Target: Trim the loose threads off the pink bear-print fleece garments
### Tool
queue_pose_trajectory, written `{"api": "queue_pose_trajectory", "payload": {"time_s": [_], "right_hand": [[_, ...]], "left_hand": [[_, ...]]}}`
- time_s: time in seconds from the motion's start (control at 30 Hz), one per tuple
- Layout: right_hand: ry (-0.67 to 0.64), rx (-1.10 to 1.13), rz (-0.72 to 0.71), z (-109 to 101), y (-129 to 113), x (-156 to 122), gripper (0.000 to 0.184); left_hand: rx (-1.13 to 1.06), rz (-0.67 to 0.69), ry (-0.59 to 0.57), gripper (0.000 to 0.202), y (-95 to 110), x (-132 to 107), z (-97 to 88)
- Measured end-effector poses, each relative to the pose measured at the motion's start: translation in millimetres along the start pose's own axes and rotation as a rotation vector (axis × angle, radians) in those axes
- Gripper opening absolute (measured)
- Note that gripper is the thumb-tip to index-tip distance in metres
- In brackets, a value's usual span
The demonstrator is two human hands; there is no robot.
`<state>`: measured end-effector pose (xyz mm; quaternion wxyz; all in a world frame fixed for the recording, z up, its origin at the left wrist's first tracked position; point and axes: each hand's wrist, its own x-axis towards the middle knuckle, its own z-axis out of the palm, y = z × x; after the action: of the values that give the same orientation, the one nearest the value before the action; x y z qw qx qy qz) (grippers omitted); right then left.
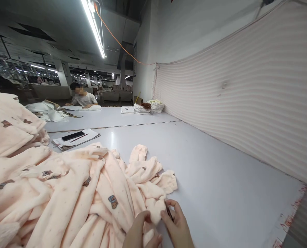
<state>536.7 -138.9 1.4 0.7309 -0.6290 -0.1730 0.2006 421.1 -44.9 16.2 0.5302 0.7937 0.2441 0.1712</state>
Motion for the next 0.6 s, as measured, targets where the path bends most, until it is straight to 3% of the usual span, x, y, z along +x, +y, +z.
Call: {"api": "queue_pose_trajectory", "payload": {"time_s": [0.1, 0.17, 0.23, 0.3, 0.43, 0.53, 0.6], "right_hand": [[-0.024, 0.020, -0.065, 8, -10, -14, 0.045], [0.001, -0.141, -0.161, 6, -20, -13, 0.044], [0.001, -0.350, -0.271, 1, -29, -8, 0.031], [-0.051, -0.486, -0.329, -3, -35, -4, 0.017], [-0.176, -0.552, -0.354, -2, -39, -10, 0.013], [-0.218, -0.598, -0.366, -3, -45, -20, 0.008], [-0.265, -0.629, -0.348, -8, -54, -24, 0.017]], "left_hand": [[0.001, 0.051, 0.119, 0.028, 10, 6, 4.8], [-0.015, 0.172, 0.169, 0.019, 10, 7, 3.8], [-0.015, 0.245, 0.193, 0.019, 8, 5, 3.7], [0.002, 0.185, 0.171, 0.016, 6, 2, 5.8], [0.005, 0.010, 0.186, 0.032, 11, -1, 9.6], [-0.049, 0.068, 0.211, 0.026, 16, -1, 6.4], [-0.063, 0.124, 0.208, 0.025, 16, -2, 3.7]]}}
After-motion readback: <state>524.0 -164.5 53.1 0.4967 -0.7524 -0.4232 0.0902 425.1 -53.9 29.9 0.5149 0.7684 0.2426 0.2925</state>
